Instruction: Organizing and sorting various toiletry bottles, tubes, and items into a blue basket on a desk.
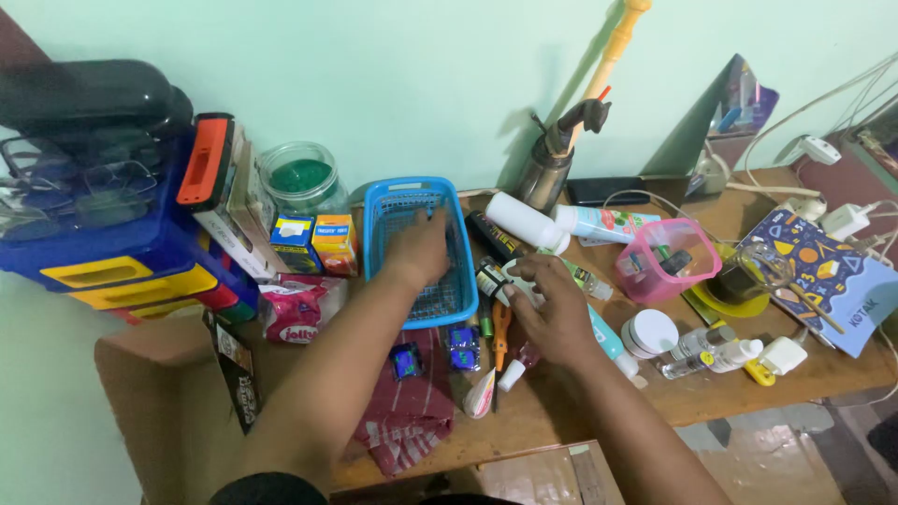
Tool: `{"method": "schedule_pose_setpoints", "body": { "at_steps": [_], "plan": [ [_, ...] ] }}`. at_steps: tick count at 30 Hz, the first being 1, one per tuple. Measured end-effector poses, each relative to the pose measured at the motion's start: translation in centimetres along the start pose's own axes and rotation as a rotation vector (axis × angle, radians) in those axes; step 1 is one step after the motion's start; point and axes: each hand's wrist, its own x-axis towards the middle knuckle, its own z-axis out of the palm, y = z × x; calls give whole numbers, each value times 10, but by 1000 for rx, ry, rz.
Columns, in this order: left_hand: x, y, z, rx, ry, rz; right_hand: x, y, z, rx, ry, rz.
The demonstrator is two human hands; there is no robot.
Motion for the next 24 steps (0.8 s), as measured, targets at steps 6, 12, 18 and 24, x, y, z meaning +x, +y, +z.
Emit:
{"method": "schedule_pose_setpoints", "body": {
  "at_steps": [6,12,18,24],
  "plan": [
    [33,-28,32,47,-38,120,-10,2,-15,-46,6,33],
    [34,-30,27,26,-34,166,-23,17,-29,-69,56,24],
    [8,18,-32,-350,65,332,-25,26,-54,-22,74,179],
    [-54,122,-70,-767,-584,410,-35,4,-78,352,22,82]
  ]
}}
